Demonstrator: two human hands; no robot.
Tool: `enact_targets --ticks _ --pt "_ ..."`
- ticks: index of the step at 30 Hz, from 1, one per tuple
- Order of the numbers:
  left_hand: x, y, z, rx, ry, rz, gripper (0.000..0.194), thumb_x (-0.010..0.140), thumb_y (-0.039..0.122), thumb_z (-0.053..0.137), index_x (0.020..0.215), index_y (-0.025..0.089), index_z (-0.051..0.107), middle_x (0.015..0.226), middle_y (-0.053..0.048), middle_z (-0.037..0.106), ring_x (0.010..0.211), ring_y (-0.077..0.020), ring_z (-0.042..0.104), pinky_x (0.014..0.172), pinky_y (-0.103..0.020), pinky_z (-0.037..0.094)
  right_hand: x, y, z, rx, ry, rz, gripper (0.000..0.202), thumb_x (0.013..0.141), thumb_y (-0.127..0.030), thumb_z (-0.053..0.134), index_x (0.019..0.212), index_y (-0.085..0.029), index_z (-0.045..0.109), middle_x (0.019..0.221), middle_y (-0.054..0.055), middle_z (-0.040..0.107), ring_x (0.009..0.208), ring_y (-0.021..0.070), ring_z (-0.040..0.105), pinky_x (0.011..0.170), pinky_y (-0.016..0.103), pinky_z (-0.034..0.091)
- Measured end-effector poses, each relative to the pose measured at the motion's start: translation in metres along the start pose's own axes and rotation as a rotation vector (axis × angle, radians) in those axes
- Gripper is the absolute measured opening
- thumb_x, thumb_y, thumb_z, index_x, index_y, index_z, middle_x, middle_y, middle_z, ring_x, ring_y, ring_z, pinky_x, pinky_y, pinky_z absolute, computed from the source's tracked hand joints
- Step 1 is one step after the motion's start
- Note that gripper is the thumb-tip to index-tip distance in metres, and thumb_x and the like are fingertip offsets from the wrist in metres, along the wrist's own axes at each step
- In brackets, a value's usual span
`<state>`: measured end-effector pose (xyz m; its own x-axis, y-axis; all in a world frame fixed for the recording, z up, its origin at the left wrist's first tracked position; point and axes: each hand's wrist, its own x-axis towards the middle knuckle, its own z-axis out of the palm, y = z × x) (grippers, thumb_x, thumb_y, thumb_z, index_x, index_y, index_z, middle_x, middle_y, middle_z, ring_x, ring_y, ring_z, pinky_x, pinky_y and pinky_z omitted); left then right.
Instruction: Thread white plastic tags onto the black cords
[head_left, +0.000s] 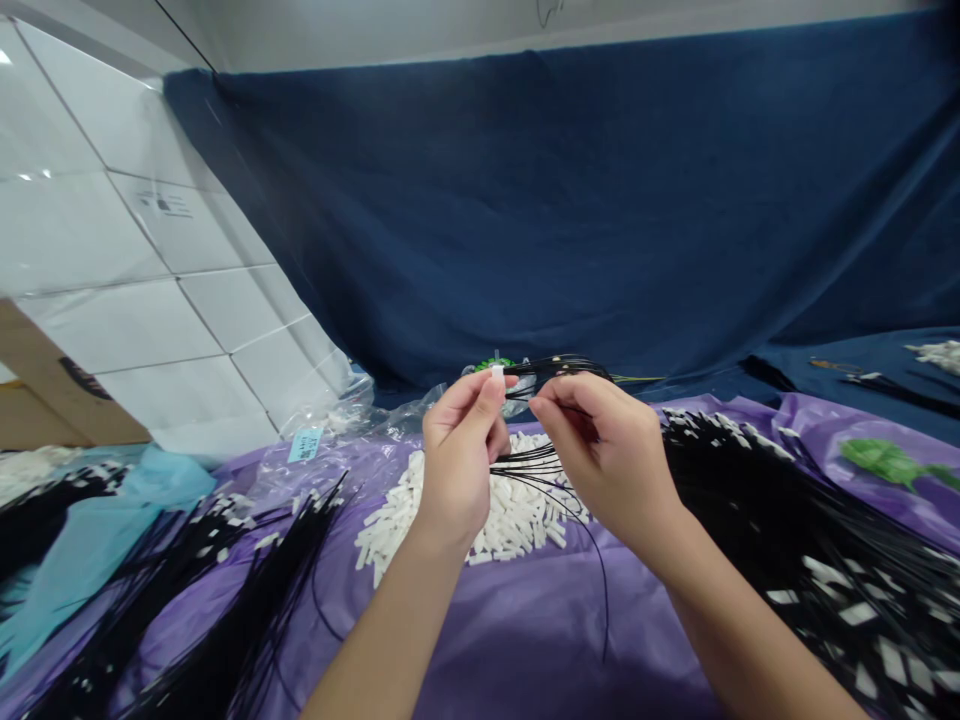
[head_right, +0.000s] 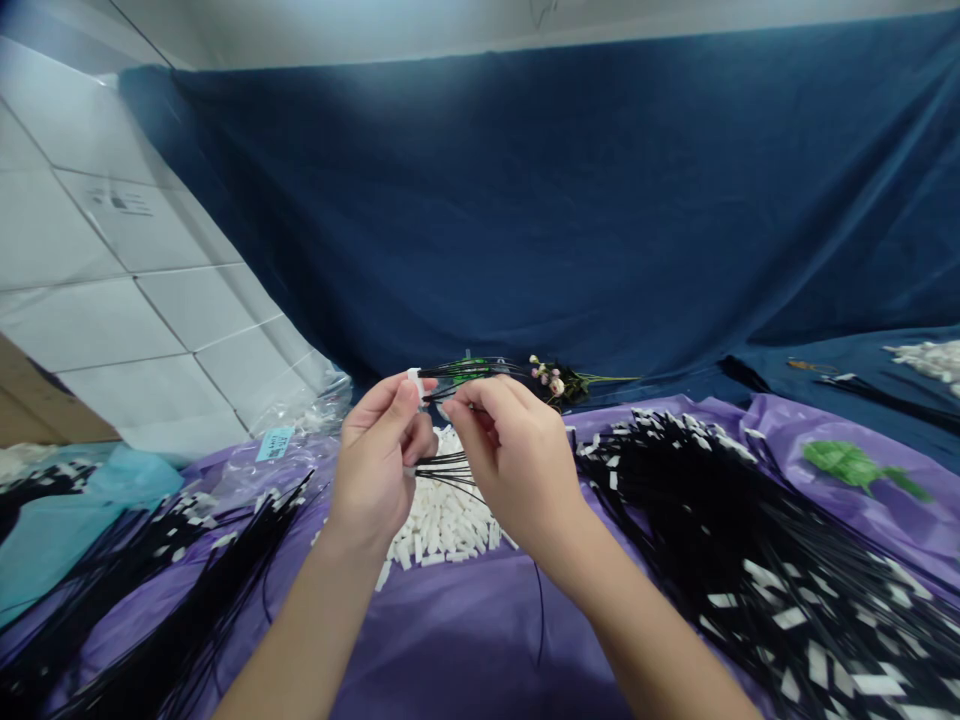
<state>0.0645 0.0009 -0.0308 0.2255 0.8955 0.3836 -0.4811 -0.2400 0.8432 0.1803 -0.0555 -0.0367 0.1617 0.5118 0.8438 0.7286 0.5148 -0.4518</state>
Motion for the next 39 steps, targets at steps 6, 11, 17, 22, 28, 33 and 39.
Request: enact_targets --ticks 6,11,17,22,28,33,39 --pt "-0.001 -0.004 0.002 -0.062 -0.008 -0.064 0.022 0.08 0.041 0.072 0.078 0.018 0.071 0.052 0.005 0.043 0.039 -0.0011 0.027 0.042 -0.019 0.02 -0.002 -0.001 0.001 -0.008 0.007 -0.007 0.01 0.091 -0.015 0.055 0.082 -0.018 0.058 0.077 0.001 0.062 0.067 0.0102 0.054 0.062 0.022 0.041" --pt "-0.001 -0.007 0.004 -0.117 -0.009 -0.121 0.023 0.079 0.039 0.072 0.078 0.016 0.07 0.049 0.007 0.038 0.038 -0.0005 0.027 0.042 -0.017 0.02 -0.004 -0.002 0.003 -0.072 0.037 -0.022 0.009 0.09 -0.015 0.057 0.081 -0.017 0.057 0.073 -0.001 0.059 0.063 0.0092 0.051 0.061 0.022 0.039" --pt "-0.002 -0.008 0.006 -0.184 -0.008 -0.176 0.022 0.078 0.037 0.074 0.077 0.015 0.069 0.046 0.008 0.039 0.036 -0.0001 0.025 0.041 -0.016 0.022 -0.003 -0.001 0.003 -0.11 0.042 -0.037 0.01 0.092 -0.018 0.055 0.083 -0.016 0.058 0.074 0.0 0.06 0.066 0.0103 0.052 0.063 0.023 0.04" --pt "-0.002 -0.009 0.007 -0.189 -0.01 -0.202 0.023 0.079 0.038 0.072 0.078 0.016 0.069 0.04 0.009 0.034 0.035 -0.0005 0.024 0.042 -0.015 0.025 -0.004 0.0 0.004 -0.104 0.035 -0.032 0.01 0.093 -0.018 0.054 0.084 -0.016 0.058 0.079 0.002 0.063 0.068 0.0118 0.055 0.064 0.024 0.041" --pt "-0.002 -0.007 0.007 -0.153 0.014 -0.203 0.022 0.079 0.037 0.072 0.078 0.016 0.068 0.045 0.008 0.041 0.034 0.0 0.026 0.041 -0.016 0.026 -0.002 0.002 0.004 -0.08 0.031 -0.05 0.009 0.092 -0.017 0.054 0.085 -0.016 0.059 0.08 0.002 0.063 0.069 0.0115 0.055 0.064 0.024 0.043" --pt "0.006 0.003 0.0 -0.131 0.079 -0.169 0.025 0.079 0.038 0.072 0.081 0.014 0.068 0.066 0.004 0.055 0.035 0.0022 0.03 0.038 -0.016 0.026 0.003 0.001 -0.015 0.111 -0.005 -0.021 0.005 0.091 -0.02 0.059 0.088 -0.018 0.062 0.074 -0.001 0.06 0.062 0.0079 0.053 0.055 0.02 0.042" --pt "0.02 0.024 -0.015 -0.353 0.137 -0.318 0.02 0.093 0.034 0.057 0.086 0.015 0.059 0.066 0.007 0.052 0.032 0.0014 0.025 0.03 -0.017 0.02 0.008 0.002 -0.048 0.235 -0.103 0.113 0.013 0.093 -0.027 0.057 0.084 -0.019 0.061 0.064 -0.003 0.054 0.055 0.0066 0.05 0.046 0.018 0.039"
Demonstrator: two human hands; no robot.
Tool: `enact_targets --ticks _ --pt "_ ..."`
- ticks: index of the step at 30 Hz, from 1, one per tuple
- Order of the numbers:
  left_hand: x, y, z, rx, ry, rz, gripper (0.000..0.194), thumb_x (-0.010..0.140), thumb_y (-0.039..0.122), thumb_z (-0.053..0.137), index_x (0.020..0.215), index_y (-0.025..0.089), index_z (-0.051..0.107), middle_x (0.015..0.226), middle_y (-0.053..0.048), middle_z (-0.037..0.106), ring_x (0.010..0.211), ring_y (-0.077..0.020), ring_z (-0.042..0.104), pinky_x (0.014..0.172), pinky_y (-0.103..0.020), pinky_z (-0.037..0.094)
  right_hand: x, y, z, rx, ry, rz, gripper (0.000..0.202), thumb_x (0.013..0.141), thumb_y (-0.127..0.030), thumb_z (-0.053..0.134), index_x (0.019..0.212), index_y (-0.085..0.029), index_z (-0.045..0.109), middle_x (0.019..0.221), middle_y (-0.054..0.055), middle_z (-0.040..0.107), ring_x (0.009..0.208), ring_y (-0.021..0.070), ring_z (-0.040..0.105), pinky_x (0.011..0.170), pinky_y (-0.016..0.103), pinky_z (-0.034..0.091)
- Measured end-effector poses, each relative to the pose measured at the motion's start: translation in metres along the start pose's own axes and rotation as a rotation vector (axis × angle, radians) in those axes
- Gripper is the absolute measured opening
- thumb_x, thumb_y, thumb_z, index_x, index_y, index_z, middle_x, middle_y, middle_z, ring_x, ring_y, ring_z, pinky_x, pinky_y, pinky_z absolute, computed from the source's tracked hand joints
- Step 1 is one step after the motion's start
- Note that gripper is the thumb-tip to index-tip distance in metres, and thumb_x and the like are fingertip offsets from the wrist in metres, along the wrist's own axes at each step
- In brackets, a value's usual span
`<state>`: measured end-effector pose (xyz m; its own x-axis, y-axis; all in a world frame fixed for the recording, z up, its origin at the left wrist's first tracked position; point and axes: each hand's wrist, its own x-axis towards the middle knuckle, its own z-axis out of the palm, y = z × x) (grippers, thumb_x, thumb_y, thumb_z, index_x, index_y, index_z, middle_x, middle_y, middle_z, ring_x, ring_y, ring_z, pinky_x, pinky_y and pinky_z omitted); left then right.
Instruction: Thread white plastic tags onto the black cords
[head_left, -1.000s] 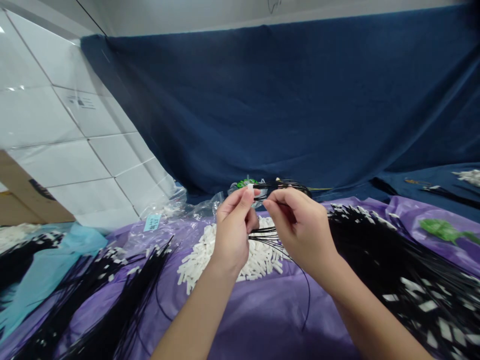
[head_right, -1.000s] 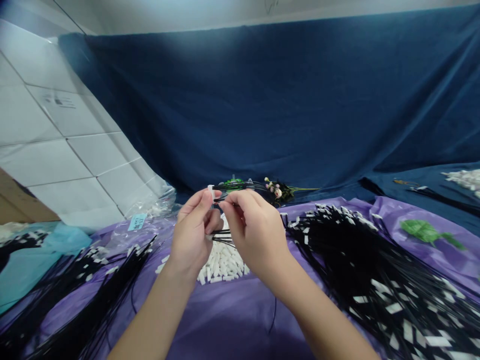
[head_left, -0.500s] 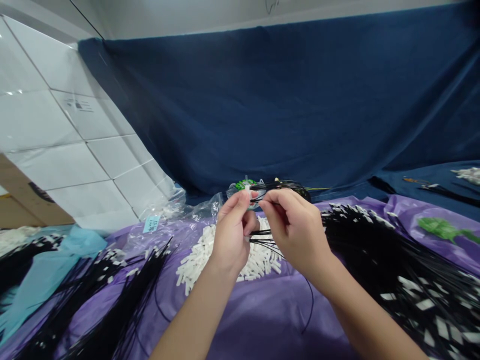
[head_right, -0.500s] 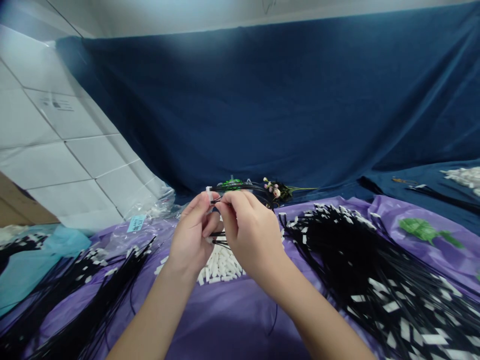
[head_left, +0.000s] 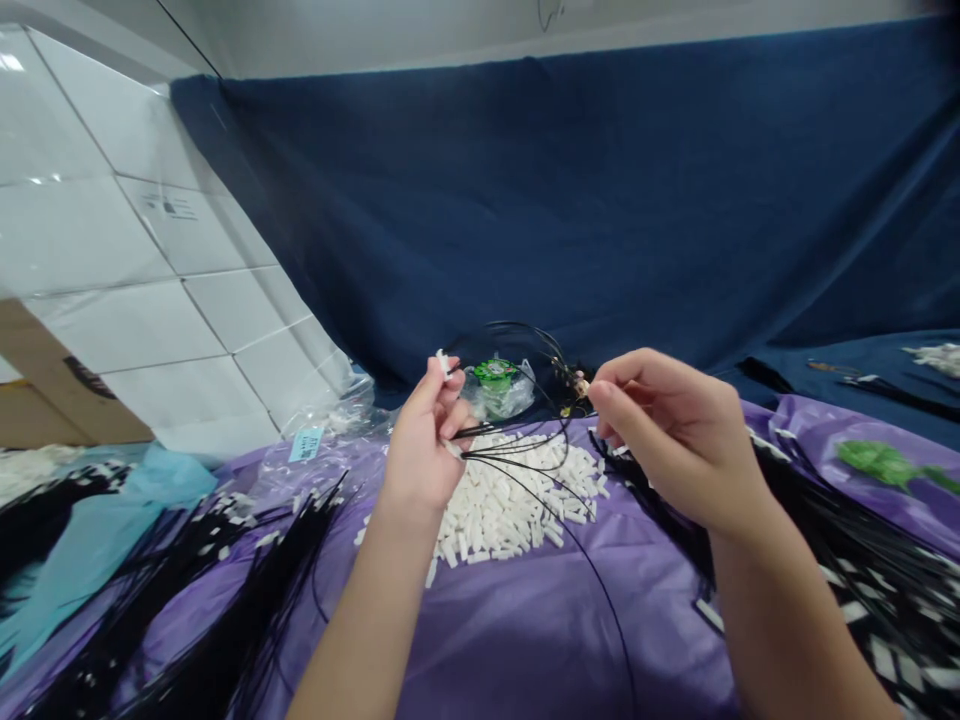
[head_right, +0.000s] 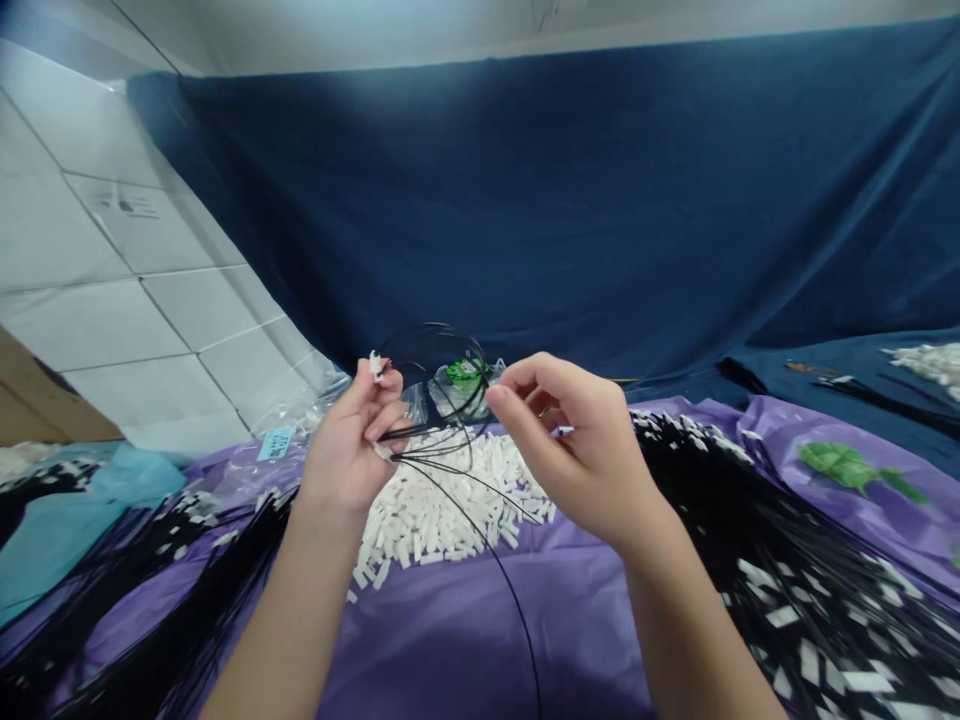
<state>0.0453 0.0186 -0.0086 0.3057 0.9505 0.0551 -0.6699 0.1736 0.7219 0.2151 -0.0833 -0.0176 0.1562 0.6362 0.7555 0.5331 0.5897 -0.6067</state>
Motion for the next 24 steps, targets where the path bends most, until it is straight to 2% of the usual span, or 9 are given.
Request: enact_targets --ticks 4,6,9,11,14,18,21,24 --pt "0.008 0.009 -0.01 -0.138 -0.087 -0.086 0.022 0.097 0.032 0.049 0.085 0.014 0.054 0.066 0.008 0.052 0.032 0.0016 0.027 0.03 -0.016 0.023 0.002 0.0 -0.01 -0.024 -0.439 0.123 0.01 0.092 -0.029 0.06 0.089 -0.02 0.058 0.082 -0.001 0.062 0.069 0.008 0.057 0.054 0.016 0.045" --pt "0.011 0.011 -0.015 -0.186 -0.119 -0.115 0.023 0.098 0.032 0.046 0.087 0.014 0.054 0.067 0.007 0.053 0.031 0.0016 0.028 0.029 -0.016 0.025 0.002 0.001 -0.01 0.008 -0.601 0.155 0.011 0.089 -0.026 0.062 0.096 -0.021 0.054 0.092 0.0 0.065 0.079 0.0095 0.06 0.06 0.017 0.048" --pt "0.014 0.012 -0.019 -0.225 -0.133 -0.14 0.023 0.098 0.033 0.046 0.09 0.014 0.055 0.066 0.007 0.053 0.031 0.0007 0.028 0.029 -0.017 0.026 0.002 0.002 -0.008 0.065 -0.736 0.134 0.018 0.088 -0.017 0.062 0.103 -0.021 0.053 0.092 0.0 0.068 0.08 0.0102 0.063 0.067 0.019 0.05" --pt "0.015 0.012 -0.02 -0.222 -0.122 -0.132 0.023 0.099 0.033 0.045 0.089 0.014 0.054 0.065 0.007 0.053 0.03 0.0003 0.028 0.029 -0.018 0.026 0.003 0.002 -0.01 0.111 -0.778 0.094 0.013 0.09 -0.017 0.061 0.101 -0.019 0.058 0.087 0.0 0.069 0.077 0.0104 0.063 0.07 0.021 0.051" --pt "0.016 0.013 -0.021 -0.194 -0.083 -0.079 0.023 0.098 0.032 0.046 0.087 0.014 0.054 0.065 0.007 0.052 0.031 0.0007 0.029 0.029 -0.017 0.026 0.004 0.001 -0.019 0.2 -0.8 0.041 0.008 0.092 -0.02 0.06 0.095 -0.016 0.065 0.086 0.003 0.071 0.078 0.0118 0.066 0.072 0.022 0.053" --pt "0.017 0.012 -0.021 -0.143 -0.007 -0.016 0.019 0.094 0.032 0.055 0.086 0.015 0.054 0.066 0.007 0.05 0.032 0.0013 0.029 0.03 -0.016 0.024 0.0 0.004 -0.038 0.389 -0.75 -0.021 0.017 0.095 -0.016 0.052 0.095 -0.017 0.069 0.084 0.005 0.073 0.077 0.0149 0.07 0.07 0.027 0.056" --pt "0.015 0.01 -0.018 -0.097 0.029 0.013 0.017 0.093 0.03 0.057 0.084 0.016 0.054 0.066 0.007 0.05 0.033 0.001 0.029 0.031 -0.015 0.023 -0.006 0.011 -0.045 0.572 -0.634 -0.056 0.019 0.096 -0.021 0.051 0.098 -0.022 0.069 0.079 0.005 0.072 0.073 0.0182 0.07 0.066 0.032 0.058" --pt "0.011 0.005 -0.013 -0.037 0.069 0.046 0.017 0.088 0.031 0.064 0.087 0.016 0.057 0.066 0.008 0.049 0.035 0.0008 0.029 0.032 -0.016 0.021 -0.006 0.017 -0.042 0.605 -0.431 -0.083 0.015 0.093 -0.031 0.058 0.1 -0.027 0.07 0.069 0.003 0.066 0.064 0.0174 0.067 0.058 0.031 0.056"
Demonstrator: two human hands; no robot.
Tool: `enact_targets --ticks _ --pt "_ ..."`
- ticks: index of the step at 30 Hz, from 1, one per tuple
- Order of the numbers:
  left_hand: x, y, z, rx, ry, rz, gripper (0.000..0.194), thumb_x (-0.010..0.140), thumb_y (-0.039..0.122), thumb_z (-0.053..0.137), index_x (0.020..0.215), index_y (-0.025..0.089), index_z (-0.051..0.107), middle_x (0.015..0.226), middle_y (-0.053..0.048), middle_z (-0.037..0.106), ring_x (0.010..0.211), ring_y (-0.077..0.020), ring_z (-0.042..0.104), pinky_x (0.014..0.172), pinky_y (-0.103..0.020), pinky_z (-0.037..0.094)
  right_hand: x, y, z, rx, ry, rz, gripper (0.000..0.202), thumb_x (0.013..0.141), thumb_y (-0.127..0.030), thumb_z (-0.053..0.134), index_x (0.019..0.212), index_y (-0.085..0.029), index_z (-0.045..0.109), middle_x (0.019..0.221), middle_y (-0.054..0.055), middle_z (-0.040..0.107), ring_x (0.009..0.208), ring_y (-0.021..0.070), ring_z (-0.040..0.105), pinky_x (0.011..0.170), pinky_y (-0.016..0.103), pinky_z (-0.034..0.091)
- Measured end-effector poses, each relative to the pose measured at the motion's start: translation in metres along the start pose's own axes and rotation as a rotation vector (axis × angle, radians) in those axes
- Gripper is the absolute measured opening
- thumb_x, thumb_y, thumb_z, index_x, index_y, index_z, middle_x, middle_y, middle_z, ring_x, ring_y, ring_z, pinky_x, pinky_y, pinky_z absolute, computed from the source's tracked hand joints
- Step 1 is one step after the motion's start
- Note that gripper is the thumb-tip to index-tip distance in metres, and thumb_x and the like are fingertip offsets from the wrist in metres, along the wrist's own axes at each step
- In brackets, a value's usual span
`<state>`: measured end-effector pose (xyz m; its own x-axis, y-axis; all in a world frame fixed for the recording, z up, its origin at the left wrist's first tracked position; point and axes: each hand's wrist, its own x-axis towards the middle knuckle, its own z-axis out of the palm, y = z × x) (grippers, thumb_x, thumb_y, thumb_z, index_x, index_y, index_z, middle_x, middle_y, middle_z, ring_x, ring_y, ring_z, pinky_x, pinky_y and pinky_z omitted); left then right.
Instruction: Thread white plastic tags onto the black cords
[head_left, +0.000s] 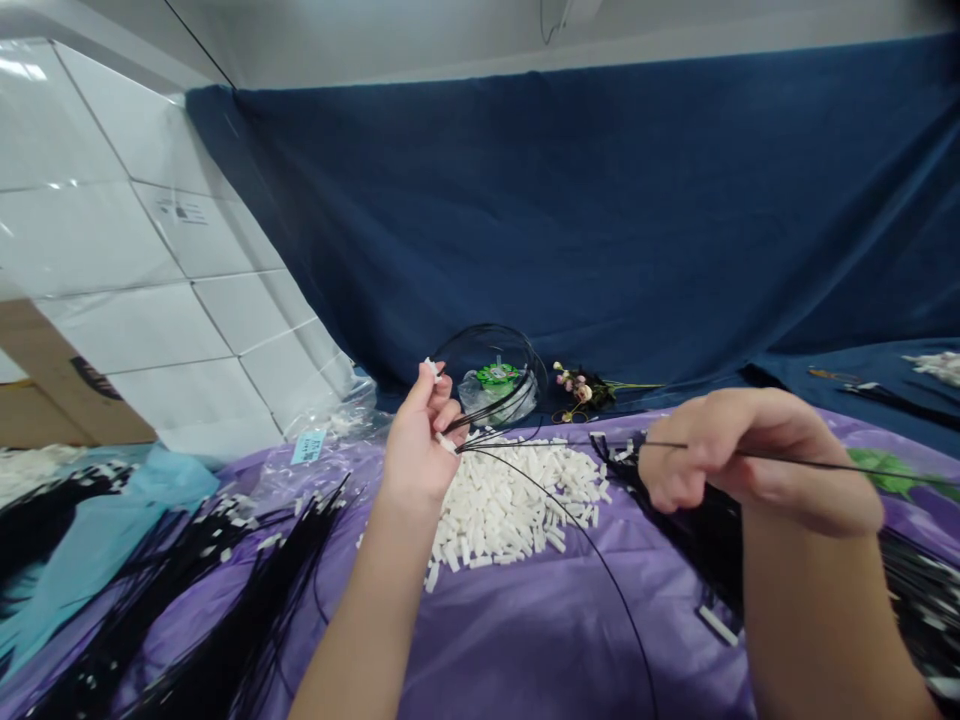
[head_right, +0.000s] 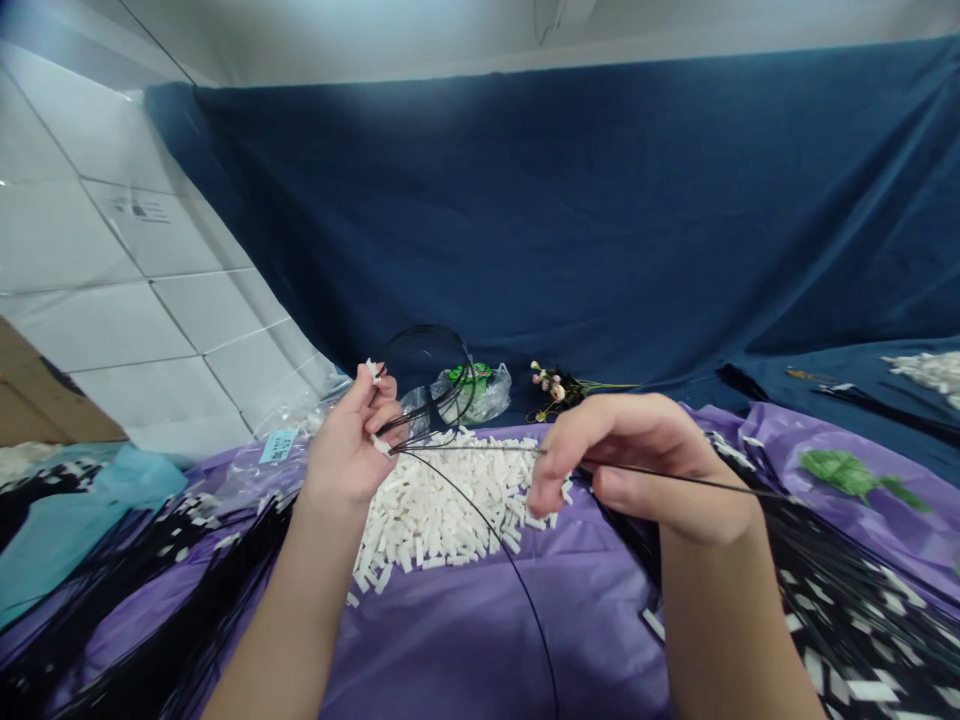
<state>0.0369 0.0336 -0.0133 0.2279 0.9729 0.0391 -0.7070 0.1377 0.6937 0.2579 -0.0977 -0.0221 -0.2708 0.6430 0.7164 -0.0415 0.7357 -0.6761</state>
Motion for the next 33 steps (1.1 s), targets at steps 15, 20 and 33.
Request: enact_targets --ticks 15,20,33 --pt "-0.015 -0.028 0.009 0.28 -0.154 -0.025 0.028 0.076 0.037 0.075 0.086 0.013 0.065 0.072 0.004 0.056 0.037 0.0013 0.032 0.036 -0.018 0.021 0.033 0.034 0.04 -0.456 0.376 -0.172 0.013 0.08 -0.011 0.07 0.087 -0.02 0.075 0.068 0.001 0.064 0.057 0.0097 0.056 0.05 0.024 0.043" --pt "-0.021 -0.021 0.013 0.206 -0.211 -0.152 0.022 0.079 0.033 0.071 0.086 0.013 0.062 0.073 0.004 0.055 0.035 0.0016 0.029 0.033 -0.017 0.017 0.036 0.03 0.044 -0.729 0.403 -0.176 0.014 0.074 -0.005 0.062 0.068 -0.015 0.069 0.059 -0.001 0.056 0.05 0.0068 0.046 0.047 0.022 0.035" --pt "-0.022 -0.022 0.013 0.192 -0.19 -0.171 0.021 0.082 0.033 0.068 0.087 0.013 0.064 0.059 0.006 0.048 0.034 0.0 0.027 0.034 -0.018 0.015 0.037 0.03 0.043 -0.764 0.441 -0.156 0.017 0.071 -0.003 0.059 0.062 -0.016 0.063 0.056 -0.003 0.053 0.052 0.0073 0.044 0.051 0.023 0.034"
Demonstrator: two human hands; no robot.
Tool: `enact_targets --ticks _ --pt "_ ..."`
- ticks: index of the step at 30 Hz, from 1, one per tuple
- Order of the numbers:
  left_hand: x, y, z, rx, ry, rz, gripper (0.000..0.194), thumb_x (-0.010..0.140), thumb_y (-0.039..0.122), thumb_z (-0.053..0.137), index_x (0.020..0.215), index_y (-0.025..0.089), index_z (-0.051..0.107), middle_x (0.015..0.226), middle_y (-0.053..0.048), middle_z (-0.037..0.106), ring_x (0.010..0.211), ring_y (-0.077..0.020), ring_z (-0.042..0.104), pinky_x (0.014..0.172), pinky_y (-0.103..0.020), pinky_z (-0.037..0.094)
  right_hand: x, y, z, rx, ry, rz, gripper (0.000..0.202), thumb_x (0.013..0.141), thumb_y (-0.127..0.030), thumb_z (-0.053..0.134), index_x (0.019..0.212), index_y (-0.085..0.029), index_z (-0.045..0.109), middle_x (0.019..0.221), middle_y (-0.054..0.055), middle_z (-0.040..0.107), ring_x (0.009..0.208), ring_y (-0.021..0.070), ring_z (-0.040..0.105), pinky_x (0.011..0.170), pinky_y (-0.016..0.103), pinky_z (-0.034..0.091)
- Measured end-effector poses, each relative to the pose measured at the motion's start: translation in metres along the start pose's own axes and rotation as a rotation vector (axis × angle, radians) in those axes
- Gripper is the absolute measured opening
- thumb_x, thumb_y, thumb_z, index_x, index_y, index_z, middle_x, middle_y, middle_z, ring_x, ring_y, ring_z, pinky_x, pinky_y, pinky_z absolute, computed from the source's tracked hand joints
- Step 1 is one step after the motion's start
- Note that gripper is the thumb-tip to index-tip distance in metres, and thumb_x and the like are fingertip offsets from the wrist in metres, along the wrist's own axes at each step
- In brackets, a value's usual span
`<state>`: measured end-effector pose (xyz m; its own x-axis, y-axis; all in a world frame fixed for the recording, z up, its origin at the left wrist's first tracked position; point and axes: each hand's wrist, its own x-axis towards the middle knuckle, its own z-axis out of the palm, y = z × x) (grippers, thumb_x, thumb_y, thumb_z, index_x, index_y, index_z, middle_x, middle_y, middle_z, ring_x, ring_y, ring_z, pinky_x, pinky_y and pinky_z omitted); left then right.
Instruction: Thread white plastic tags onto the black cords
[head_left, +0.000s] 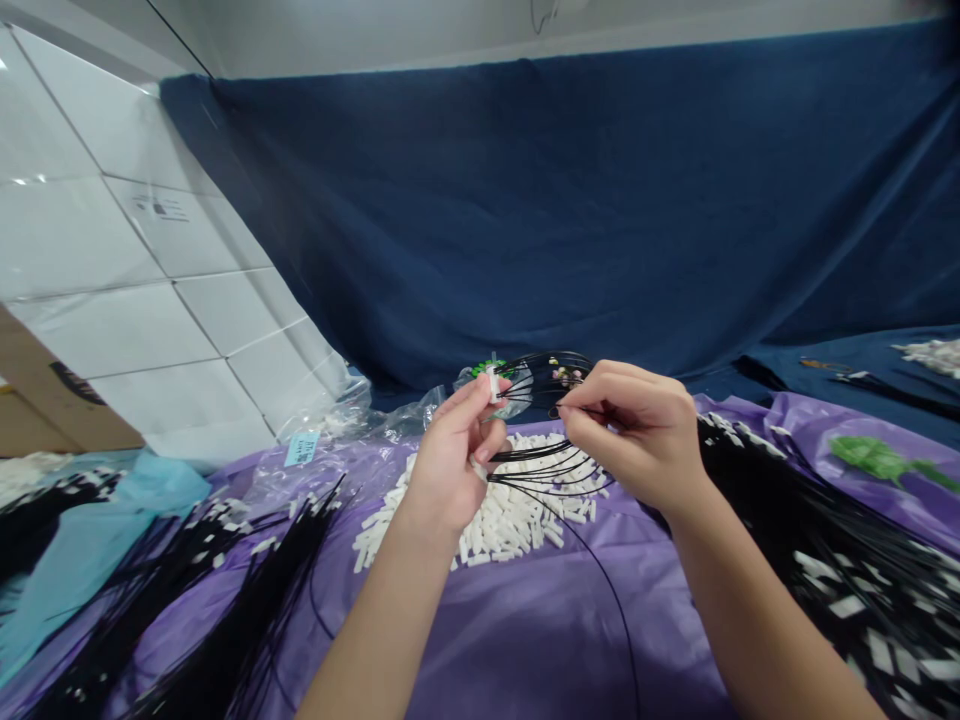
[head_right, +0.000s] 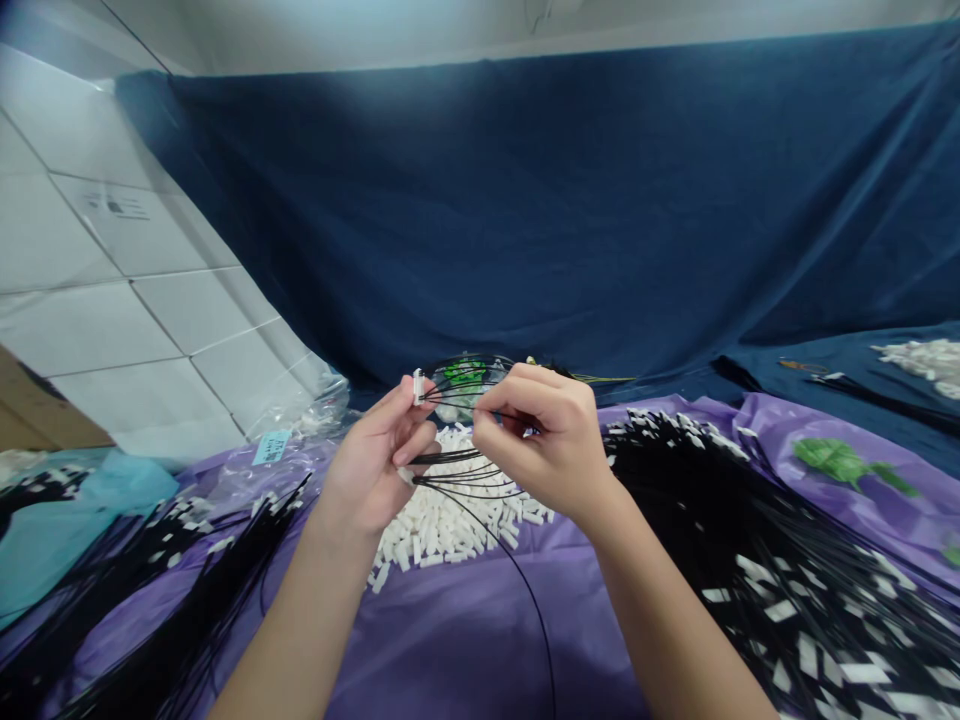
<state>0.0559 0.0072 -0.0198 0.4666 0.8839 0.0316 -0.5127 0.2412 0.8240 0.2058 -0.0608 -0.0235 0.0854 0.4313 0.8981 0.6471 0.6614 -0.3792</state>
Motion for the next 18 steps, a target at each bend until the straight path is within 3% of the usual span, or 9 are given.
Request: enact_targets --ticks 7,18 --pt "-0.0004 -0.0004 -0.0001 0.066 0.02 0.058 0.025 0.076 0.036 0.073 0.084 0.013 0.067 0.06 0.005 0.05 0.034 0.0008 0.029 0.035 -0.018 0.015 -0.0002 0.0023 -0.0023 0.022 -0.041 0.021 0.016 0.074 -0.006 0.059 0.064 -0.016 0.065 0.058 -0.002 0.054 0.053 0.0077 0.045 0.049 0.023 0.034" --pt "-0.0012 0.0003 -0.0015 0.032 -0.004 0.033 0.023 0.079 0.035 0.071 0.083 0.013 0.066 0.063 0.005 0.052 0.035 0.0013 0.029 0.034 -0.018 0.017 0.0002 0.0015 -0.0023 0.002 -0.035 0.028 0.015 0.073 -0.004 0.06 0.064 -0.015 0.065 0.059 -0.002 0.055 0.053 0.0072 0.044 0.05 0.023 0.034"
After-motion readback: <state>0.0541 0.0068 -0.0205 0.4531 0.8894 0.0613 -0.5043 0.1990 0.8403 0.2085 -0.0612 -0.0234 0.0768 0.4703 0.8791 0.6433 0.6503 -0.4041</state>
